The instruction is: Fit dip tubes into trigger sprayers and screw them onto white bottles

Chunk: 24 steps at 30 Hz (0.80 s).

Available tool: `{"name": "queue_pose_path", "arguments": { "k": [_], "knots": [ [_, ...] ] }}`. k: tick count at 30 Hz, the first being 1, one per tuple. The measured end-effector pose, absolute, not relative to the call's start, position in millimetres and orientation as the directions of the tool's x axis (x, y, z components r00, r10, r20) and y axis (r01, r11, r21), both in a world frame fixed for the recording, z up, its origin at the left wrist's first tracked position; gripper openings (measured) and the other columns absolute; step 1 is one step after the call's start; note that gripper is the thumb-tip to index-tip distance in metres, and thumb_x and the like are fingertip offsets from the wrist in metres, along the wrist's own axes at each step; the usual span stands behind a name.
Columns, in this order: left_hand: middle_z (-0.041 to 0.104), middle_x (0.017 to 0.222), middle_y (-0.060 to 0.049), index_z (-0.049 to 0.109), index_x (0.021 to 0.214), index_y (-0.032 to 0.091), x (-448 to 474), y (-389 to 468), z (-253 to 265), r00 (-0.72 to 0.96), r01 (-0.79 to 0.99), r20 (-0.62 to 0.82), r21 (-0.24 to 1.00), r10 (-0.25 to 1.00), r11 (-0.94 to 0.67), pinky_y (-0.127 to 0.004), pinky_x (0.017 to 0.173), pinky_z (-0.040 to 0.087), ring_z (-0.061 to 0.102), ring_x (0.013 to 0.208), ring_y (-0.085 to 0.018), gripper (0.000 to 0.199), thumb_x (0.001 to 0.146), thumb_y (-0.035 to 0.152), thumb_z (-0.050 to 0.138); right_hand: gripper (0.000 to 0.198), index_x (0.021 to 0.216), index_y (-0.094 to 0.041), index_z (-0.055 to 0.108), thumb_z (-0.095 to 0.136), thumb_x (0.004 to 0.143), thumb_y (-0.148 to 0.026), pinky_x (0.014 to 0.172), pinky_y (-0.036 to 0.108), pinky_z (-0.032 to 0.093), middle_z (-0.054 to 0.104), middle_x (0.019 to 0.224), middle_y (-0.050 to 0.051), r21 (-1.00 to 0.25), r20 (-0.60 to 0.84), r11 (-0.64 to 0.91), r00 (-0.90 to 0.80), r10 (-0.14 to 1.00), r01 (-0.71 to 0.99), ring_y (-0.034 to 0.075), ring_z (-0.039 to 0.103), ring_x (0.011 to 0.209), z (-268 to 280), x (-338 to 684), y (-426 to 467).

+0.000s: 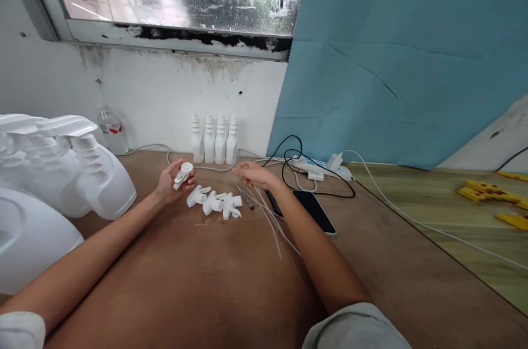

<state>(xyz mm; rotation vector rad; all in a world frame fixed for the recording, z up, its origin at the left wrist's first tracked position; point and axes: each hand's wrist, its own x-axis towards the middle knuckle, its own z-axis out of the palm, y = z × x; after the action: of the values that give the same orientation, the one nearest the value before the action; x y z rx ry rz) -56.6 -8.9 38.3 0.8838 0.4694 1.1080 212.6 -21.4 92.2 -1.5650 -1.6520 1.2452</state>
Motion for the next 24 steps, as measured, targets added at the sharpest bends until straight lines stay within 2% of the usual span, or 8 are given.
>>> {"name": "queue_pose_path", "arguments": {
  "k": [3, 5, 7, 11, 16, 20, 24],
  "knots": [
    [0.052, 0.065, 0.001, 0.048, 0.079, 0.02, -59, -6, 27, 0.368, -0.581, 0.078, 0.797, 0.926, 0.164, -0.02, 0.04, 0.03, 0.046, 0.046, -0.011, 0.029, 0.082, 0.046, 0.058, 0.036, 0.118, -0.012, 0.052, 0.061, 0.09, -0.033, 0.067, 0.025, 0.052, 0.061, 0.1, 0.008, -0.801, -0.209, -0.1, -0.12, 0.97, 0.591, 0.013, 0.062, 0.076, 77, 220, -11],
    [0.052, 0.063, 0.002, 0.047, 0.075, 0.019, -61, -4, 20, 0.351, -0.575, 0.069, 0.803, 0.934, 0.157, -0.019, 0.038, 0.027, 0.044, 0.043, -0.009, 0.031, 0.081, 0.045, 0.061, 0.033, 0.12, -0.013, 0.055, 0.058, 0.092, -0.032, 0.082, 0.033, 0.054, 0.06, 0.114, 0.01, -0.733, -0.189, -0.072, -0.101, 0.977, 0.676, 0.017, 0.063, 0.094, 71, 219, -5],
    [0.051, 0.061, 0.002, 0.046, 0.072, 0.018, -62, -2, 14, 0.342, -0.562, 0.059, 0.812, 0.938, 0.154, -0.018, 0.037, 0.026, 0.042, 0.041, -0.008, 0.033, 0.08, 0.044, 0.063, 0.033, 0.12, -0.014, 0.057, 0.057, 0.094, -0.033, 0.088, 0.04, 0.053, 0.058, 0.121, 0.009, -0.655, -0.18, -0.048, -0.094, 0.979, 0.754, 0.02, 0.06, 0.104, 69, 217, -1],
    [0.05, 0.058, 0.002, 0.046, 0.072, 0.018, -62, 0, 10, 0.339, -0.54, 0.043, 0.827, 0.94, 0.157, -0.018, 0.035, 0.025, 0.041, 0.038, -0.008, 0.029, 0.079, 0.04, 0.063, 0.033, 0.12, -0.014, 0.057, 0.057, 0.094, -0.034, 0.087, 0.04, 0.053, 0.059, 0.12, 0.009, -0.498, -0.264, -0.041, -0.107, 0.958, 0.866, 0.021, 0.061, 0.104, 61, 212, 3],
    [0.053, 0.06, 0.003, 0.05, 0.091, 0.02, -60, -4, 12, 0.325, -0.54, 0.059, 0.831, 0.944, 0.133, -0.018, 0.034, 0.026, 0.043, 0.037, -0.01, 0.02, 0.077, 0.03, 0.061, 0.032, 0.12, -0.015, 0.057, 0.056, 0.094, -0.034, 0.088, 0.04, 0.053, 0.059, 0.12, 0.009, -0.348, -0.33, 0.001, -0.124, 0.936, 0.938, 0.02, 0.061, 0.103, 43, 209, 5],
    [0.053, 0.06, 0.002, 0.051, 0.101, 0.019, -59, -8, 14, 0.317, -0.546, 0.09, 0.831, 0.944, 0.104, -0.023, 0.038, 0.037, 0.05, 0.043, -0.013, 0.03, 0.073, 0.025, 0.06, 0.033, 0.12, -0.014, 0.057, 0.057, 0.094, -0.034, 0.087, 0.04, 0.053, 0.059, 0.12, 0.009, -0.32, -0.26, 0.075, -0.163, 0.952, 0.945, 0.02, 0.061, 0.103, 36, 209, 7],
    [0.049, 0.057, 0.002, 0.052, 0.094, 0.018, -59, -7, 12, 0.33, -0.532, 0.085, 0.839, 0.94, 0.111, -0.023, 0.038, 0.037, 0.049, 0.044, -0.014, 0.027, 0.069, 0.024, 0.058, 0.032, 0.12, -0.015, 0.057, 0.057, 0.094, -0.033, 0.088, 0.04, 0.053, 0.059, 0.12, 0.009, -0.396, -0.071, 0.203, -0.251, 0.965, 0.895, 0.02, 0.061, 0.103, 39, 211, 7]
  ]
}}
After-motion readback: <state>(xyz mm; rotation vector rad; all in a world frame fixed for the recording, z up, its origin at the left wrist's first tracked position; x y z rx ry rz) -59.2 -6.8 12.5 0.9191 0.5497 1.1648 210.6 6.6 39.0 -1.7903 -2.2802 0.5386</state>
